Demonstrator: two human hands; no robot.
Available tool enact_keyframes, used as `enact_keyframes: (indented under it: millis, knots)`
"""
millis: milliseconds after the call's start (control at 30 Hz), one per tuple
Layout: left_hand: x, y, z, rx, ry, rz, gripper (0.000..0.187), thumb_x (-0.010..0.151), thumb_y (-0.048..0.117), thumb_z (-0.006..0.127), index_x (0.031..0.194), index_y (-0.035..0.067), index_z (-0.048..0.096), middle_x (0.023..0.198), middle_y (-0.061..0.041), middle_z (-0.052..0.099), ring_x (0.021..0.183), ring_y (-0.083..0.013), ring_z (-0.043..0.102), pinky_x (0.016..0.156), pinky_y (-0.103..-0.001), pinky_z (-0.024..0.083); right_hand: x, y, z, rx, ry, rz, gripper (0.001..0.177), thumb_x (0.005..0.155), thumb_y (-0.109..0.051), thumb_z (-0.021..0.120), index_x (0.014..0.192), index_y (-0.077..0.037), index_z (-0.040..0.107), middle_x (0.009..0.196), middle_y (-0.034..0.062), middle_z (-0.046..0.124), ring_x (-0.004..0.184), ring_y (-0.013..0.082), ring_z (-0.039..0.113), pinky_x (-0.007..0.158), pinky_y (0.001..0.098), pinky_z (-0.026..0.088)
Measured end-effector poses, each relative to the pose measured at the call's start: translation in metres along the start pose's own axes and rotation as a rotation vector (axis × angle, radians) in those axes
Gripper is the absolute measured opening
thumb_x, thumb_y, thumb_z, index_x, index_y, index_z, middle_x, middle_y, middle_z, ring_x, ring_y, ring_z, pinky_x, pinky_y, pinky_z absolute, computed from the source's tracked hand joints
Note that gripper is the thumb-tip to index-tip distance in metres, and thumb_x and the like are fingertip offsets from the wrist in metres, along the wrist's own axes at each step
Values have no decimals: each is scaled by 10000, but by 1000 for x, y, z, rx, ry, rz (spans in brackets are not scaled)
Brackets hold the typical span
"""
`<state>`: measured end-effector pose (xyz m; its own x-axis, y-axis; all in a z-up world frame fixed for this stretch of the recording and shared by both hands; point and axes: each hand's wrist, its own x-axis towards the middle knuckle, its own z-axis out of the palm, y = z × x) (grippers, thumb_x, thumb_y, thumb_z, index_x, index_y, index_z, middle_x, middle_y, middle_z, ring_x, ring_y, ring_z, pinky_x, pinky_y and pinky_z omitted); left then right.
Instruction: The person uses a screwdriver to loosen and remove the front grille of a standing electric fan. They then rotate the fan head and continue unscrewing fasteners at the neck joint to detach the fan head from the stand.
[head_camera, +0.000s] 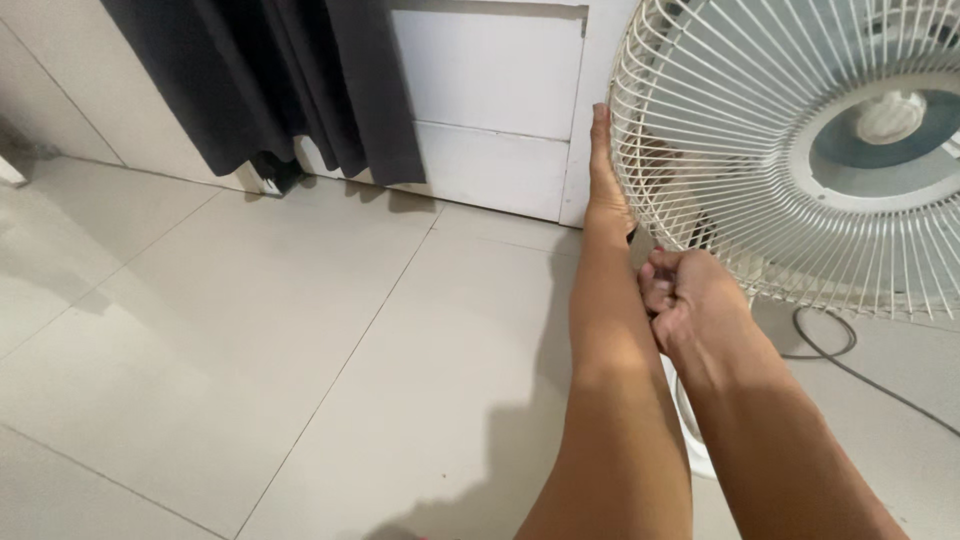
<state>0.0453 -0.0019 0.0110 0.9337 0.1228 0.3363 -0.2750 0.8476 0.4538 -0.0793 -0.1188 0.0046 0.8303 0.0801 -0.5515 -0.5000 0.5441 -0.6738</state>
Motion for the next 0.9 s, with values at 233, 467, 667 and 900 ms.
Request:
enact_keyframes:
  millis: [233,467,667,900]
  knots:
    - [-15,11,17,34,67,-142,1017,806,855,499,1458,74,504,1146,-192,627,932,-324,629,738,-438,582,-28,26,4,74,-104,-229,125,956,-47,514,900,-143,570,719,-24,568,507,65,547,343,181,293]
    - [-1,59,25,352,-158,-159,1114,731,870,502,1544,117,389,1497,-161,511,1362,-320,507,1095,-456,475,-95,67,19,-19,-85,2,175,953,-214,576,1127,-222,600,719,-9,540,399,92,267,344,249,133]
    - [10,80,46,516,-198,-166,1120,776,874,461,1532,49,420,1479,-212,545,1365,-340,523,1121,-451,449,-126,43,50,-271,-31,-489,410,912,-155,673,1318,-171,614,825,27,662,445,67,366,378,252,229]
    - [13,79,52,531,-115,-196,1146,750,890,450,1531,51,419,1492,-208,529,1352,-343,516,1120,-442,429,-78,42,52,-426,2,-756,402,889,-83,677,1290,-94,664,972,74,713,674,96,534,552,274,402]
